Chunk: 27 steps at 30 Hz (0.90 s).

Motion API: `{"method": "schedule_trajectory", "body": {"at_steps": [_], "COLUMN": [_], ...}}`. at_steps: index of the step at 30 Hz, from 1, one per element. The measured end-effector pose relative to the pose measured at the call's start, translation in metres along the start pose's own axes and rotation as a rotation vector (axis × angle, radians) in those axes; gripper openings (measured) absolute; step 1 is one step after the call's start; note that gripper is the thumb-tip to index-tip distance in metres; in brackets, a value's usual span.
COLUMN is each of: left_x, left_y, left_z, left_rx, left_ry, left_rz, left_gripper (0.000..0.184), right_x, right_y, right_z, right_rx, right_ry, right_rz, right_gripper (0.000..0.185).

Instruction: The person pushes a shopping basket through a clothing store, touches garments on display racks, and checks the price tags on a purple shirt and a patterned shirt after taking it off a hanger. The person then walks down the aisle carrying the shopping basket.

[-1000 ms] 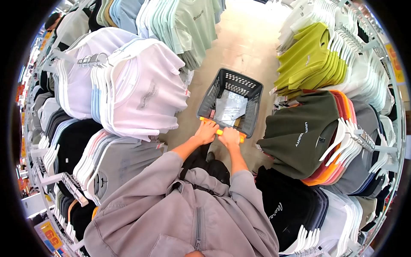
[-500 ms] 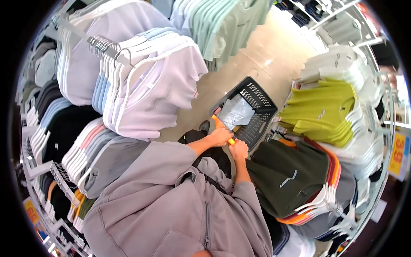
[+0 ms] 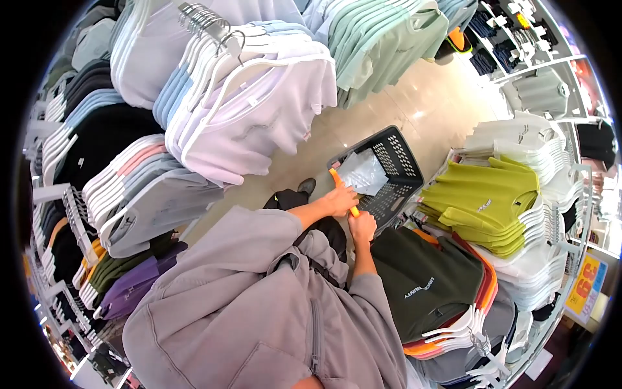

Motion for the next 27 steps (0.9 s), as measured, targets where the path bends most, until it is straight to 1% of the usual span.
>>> {"method": "schedule_trajectory", "body": {"at_steps": [1,3,4,6,7,9,10,11,13,14,15,16,17,18,19,20,21,23,25,27], "left_x": [-0.005,-0.014,-0.020,-0.037,-0.046,-0.067,-0.076,-0.087,-0.114,-0.139,-0.172,-0.212,-0.263,-0.305,-0.344,-0.386,-0.436,-0.517,-0.578,-0.619], "left_y": [-0.002,-0.001,0.002,-0.007,-0.010,-0.026,-0.026,-0.022,0.007,0.037,0.090,0.129,0.135,0.178,0.186,0.185,0.186,0.193,0.232,0.255], "left_z": [0.001,0.000,-0.002,-0.003,-0.006,-0.011,-0.012,-0.014,-0.005,0.008,0.032,0.048,0.055,0.072,0.080,0.087,0.091,0.084,0.071,0.040], "left_rx": [0.010,-0.048,-0.049,-0.043,-0.037,-0.067,-0.069,-0.059,-0.149,-0.152,-0.360,-0.573,-0.647,-0.595,-0.608,-0.648,-0.597,-0.459,-0.494,-0.486], "left_ry": [-0.020,-0.051,-0.066,-0.138,-0.152,-0.191,-0.208,-0.220,-0.347,-0.451,-0.595,-0.733,-0.909,-0.937,-0.965,-1.082,-1.292,-1.363,-1.437,-1.523], "left_rz": [0.006,0.043,0.043,-0.100,-0.093,-0.145,-0.175,-0.165,-0.147,-0.112,-0.017,0.069,0.049,0.075,-0.010,-0.067,-0.128,-0.198,0.071,0.070], "left_gripper": [0.025,0.042,0.042,0.066,0.066,0.080,0.082,0.082,0.079,0.070,0.065,0.060,0.052,0.048,0.046,0.045,0.043,0.037,0.032,0.029], "right_x": [0.001,0.000,0.000,0.000,-0.002,-0.005,-0.005,-0.006,-0.009,-0.008,-0.008,-0.008,-0.008,-0.005,-0.005,-0.004,-0.004,0.000,0.000,-0.002], "right_y": [0.003,0.003,0.005,0.004,0.003,-0.002,-0.001,-0.001,-0.006,-0.006,-0.008,-0.012,-0.015,-0.011,-0.009,-0.006,-0.006,-0.003,-0.006,-0.009], "right_z": [0.001,-0.002,-0.003,-0.006,-0.006,-0.005,-0.007,-0.008,-0.010,-0.012,-0.011,-0.010,-0.011,-0.014,-0.015,-0.018,-0.019,-0.019,-0.018,-0.015], "right_rx": [0.011,0.000,-0.001,-0.030,-0.029,-0.047,-0.057,-0.070,-0.073,-0.074,-0.074,-0.066,-0.059,-0.058,-0.052,-0.062,-0.072,-0.088,-0.104,-0.109], "right_ry": [-0.019,-0.024,-0.037,-0.046,-0.033,-0.053,-0.053,-0.058,-0.067,-0.074,-0.082,-0.097,-0.109,-0.131,-0.154,-0.136,-0.119,-0.137,-0.137,-0.156], "right_rz": [0.008,0.007,0.014,-0.012,0.000,-0.011,-0.013,-0.012,-0.031,-0.034,-0.038,-0.062,-0.088,-0.083,-0.080,-0.080,-0.081,-0.088,-0.114,-0.135], "right_gripper": [0.029,0.028,0.028,0.028,0.028,0.029,0.029,0.030,0.034,0.034,0.034,0.035,0.036,0.037,0.037,0.036,0.035,0.035,0.035,0.035]}}
Point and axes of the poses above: each hand's wrist, its own x-axis towards the middle knuckle, its own y-axis out of the palm, z = x × y, the point moved 10 cm from there along x, towards the middle knuckle, and after that the axes turned 6 degrees about x, right-handed, at the moved point
